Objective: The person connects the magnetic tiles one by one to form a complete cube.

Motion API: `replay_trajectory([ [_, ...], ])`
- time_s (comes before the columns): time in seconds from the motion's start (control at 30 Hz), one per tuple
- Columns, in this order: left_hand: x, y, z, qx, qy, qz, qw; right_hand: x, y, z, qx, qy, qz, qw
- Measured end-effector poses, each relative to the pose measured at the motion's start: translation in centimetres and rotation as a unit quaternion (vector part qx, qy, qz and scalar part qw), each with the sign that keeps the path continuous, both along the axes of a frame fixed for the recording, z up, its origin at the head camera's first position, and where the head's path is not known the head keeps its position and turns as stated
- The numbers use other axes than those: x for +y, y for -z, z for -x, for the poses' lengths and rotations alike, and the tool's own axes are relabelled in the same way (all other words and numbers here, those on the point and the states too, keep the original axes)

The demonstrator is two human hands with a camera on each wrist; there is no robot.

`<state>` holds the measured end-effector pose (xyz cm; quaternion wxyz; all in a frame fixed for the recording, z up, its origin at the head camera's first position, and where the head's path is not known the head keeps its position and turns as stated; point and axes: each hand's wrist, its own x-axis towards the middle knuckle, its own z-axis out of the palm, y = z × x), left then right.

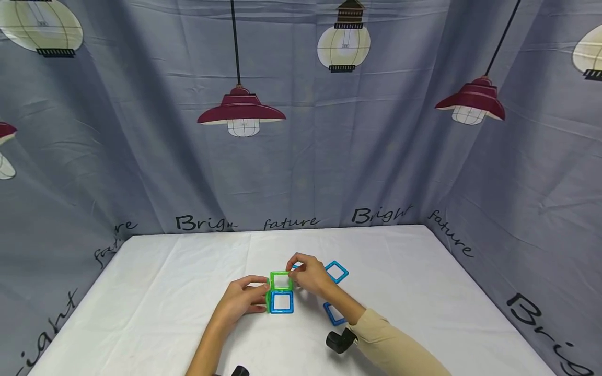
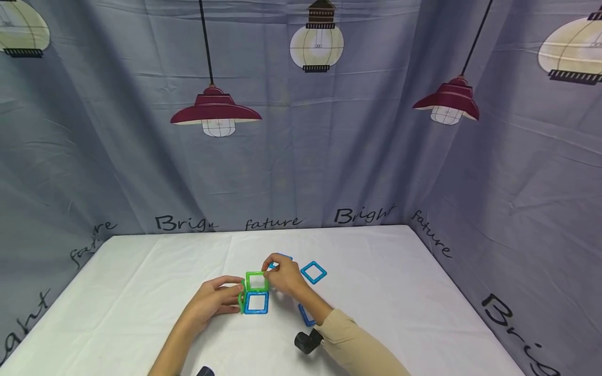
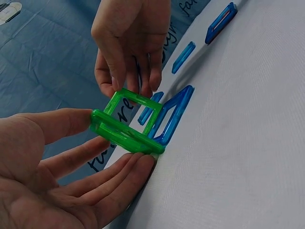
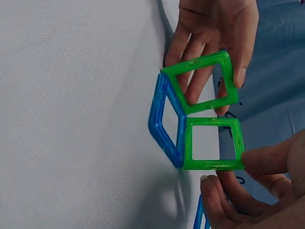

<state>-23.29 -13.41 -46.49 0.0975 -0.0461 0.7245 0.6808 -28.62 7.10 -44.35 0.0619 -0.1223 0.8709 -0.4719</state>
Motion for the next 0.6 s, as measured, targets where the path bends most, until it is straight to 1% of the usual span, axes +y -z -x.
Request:
replay_trajectory([
  [0.3,0.27,-0.10,-0.11,0.010,0.001,-0.003,0.9999,0.41,-0.25,-0.46,0.000,-0.012,0.002,0.9999],
  [0.4,0.26,-0.16,-0.16,0.016,0.002,0.002,0.9999,0.33,-0.28,-0.65,-0.007,-0.014,0.006,0.9999],
  [0.6,0.46,-0.34,-0.25,0.018,0.001,0.016,0.9997,0.41,-0.35,-0.87,0.000,-0.011,0.014,0.9998],
])
